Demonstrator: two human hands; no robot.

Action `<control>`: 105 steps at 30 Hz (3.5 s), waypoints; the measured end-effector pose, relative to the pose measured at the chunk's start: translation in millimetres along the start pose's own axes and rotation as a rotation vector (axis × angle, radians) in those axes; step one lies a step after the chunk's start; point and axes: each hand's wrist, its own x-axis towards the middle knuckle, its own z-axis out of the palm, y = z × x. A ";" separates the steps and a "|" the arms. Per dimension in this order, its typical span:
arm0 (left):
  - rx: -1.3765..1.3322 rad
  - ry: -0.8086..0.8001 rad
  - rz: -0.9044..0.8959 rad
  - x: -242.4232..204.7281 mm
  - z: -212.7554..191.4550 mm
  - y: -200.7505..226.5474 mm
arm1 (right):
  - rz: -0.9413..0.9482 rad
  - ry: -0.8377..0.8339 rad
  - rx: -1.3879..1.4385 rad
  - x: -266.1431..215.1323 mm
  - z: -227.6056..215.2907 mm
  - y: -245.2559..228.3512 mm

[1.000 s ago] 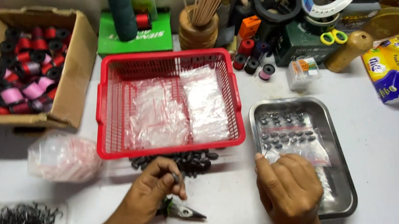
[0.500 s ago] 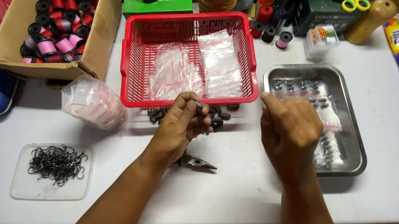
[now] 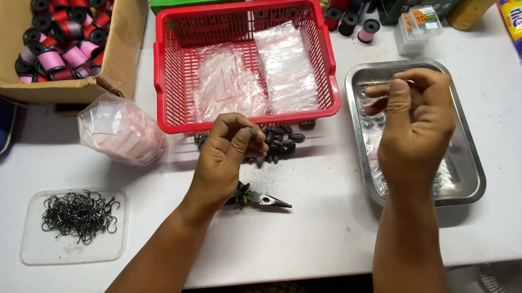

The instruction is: The person threads a thin wire through small black components and uses pliers to bend and secure the wire. The person repeats this process with multiple components, placing the finished items into a metal tray.

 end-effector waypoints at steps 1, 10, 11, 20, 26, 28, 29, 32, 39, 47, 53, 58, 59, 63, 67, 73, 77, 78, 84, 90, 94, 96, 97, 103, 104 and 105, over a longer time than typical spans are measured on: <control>-0.002 0.006 -0.004 -1.5 2.2 0.1 | 0.004 -0.006 0.001 -1.0 2.4 3.3; 0.161 0.026 0.102 -8.9 14.7 8.5 | 0.103 -0.108 0.082 -13.7 26.0 -1.3; 0.209 0.017 0.125 -8.6 13.9 9.1 | 0.130 -0.108 0.109 -16.8 29.3 -2.8; 0.250 0.051 0.177 -10.2 11.2 9.8 | 0.261 -0.148 0.258 -38.1 44.9 -18.0; 0.209 0.050 0.171 -10.0 12.1 5.5 | 0.277 -0.142 0.269 -46.7 45.3 -18.8; 0.202 0.055 0.169 -9.5 11.6 4.2 | 0.280 -0.133 0.269 -48.5 45.8 -18.8; 0.201 0.057 0.169 -9.6 11.3 3.1 | 0.257 -0.131 0.262 -49.7 46.0 -18.8; 0.206 0.055 0.173 -9.7 11.4 2.6 | 0.226 -0.127 0.264 -51.7 47.7 -18.3; 0.202 0.050 0.179 -9.1 12.3 7.0 | 0.179 -0.126 0.254 -50.4 48.6 -16.9; 0.212 0.044 0.176 -9.6 14.0 15.0 | 0.155 -0.168 0.185 -47.2 50.1 -19.9; 0.288 0.041 0.166 -6.9 16.2 21.5 | 0.131 -0.283 0.079 -36.5 47.7 -15.2; 0.380 0.045 0.164 -6.5 14.9 21.1 | 0.156 -0.361 0.066 -35.8 48.7 -3.7; 0.406 0.038 0.167 -6.2 15.4 22.7 | 0.177 -0.359 0.075 -36.9 49.6 -1.0; 0.474 0.025 0.173 -4.4 17.2 25.2 | 0.225 -0.406 0.096 -44.0 51.6 12.2; 0.490 0.007 0.203 -5.5 20.2 30.0 | 0.185 -0.415 0.050 -48.6 49.8 15.3; 0.590 -0.025 0.289 -6.2 19.5 25.9 | 0.136 -0.471 -0.061 -58.8 48.4 21.6; 0.597 -0.042 0.283 -6.9 19.9 23.8 | 0.131 -0.412 -0.093 -62.6 49.4 25.3; 0.600 -0.053 0.275 -6.9 19.6 22.4 | 0.113 -0.438 -0.103 -65.1 51.9 26.1; 0.627 -0.078 0.280 -6.6 21.5 24.1 | 0.093 -0.377 -0.089 -67.1 48.3 32.4; 0.641 -0.111 0.261 -6.1 22.2 25.8 | 0.056 -0.371 -0.121 -63.0 47.9 26.6; 0.654 -0.131 0.238 -6.0 16.8 20.8 | 0.062 -0.411 -0.097 -60.0 48.9 24.3; 0.574 -0.160 0.190 -6.1 16.0 18.3 | 0.076 -0.435 -0.082 -59.2 47.8 24.4; 0.575 -0.160 0.189 -6.3 14.8 18.1 | 0.077 -0.435 -0.082 -59.9 48.3 24.4; 0.526 -0.209 0.118 -5.5 13.0 19.2 | 0.089 -0.439 -0.037 -54.6 45.3 17.5; 0.532 -0.197 0.123 -6.0 12.9 18.8 | 0.100 -0.433 -0.038 -55.0 44.7 16.8; 0.538 -0.187 0.129 -6.3 12.5 18.5 | 0.110 -0.425 -0.040 -55.4 44.4 16.1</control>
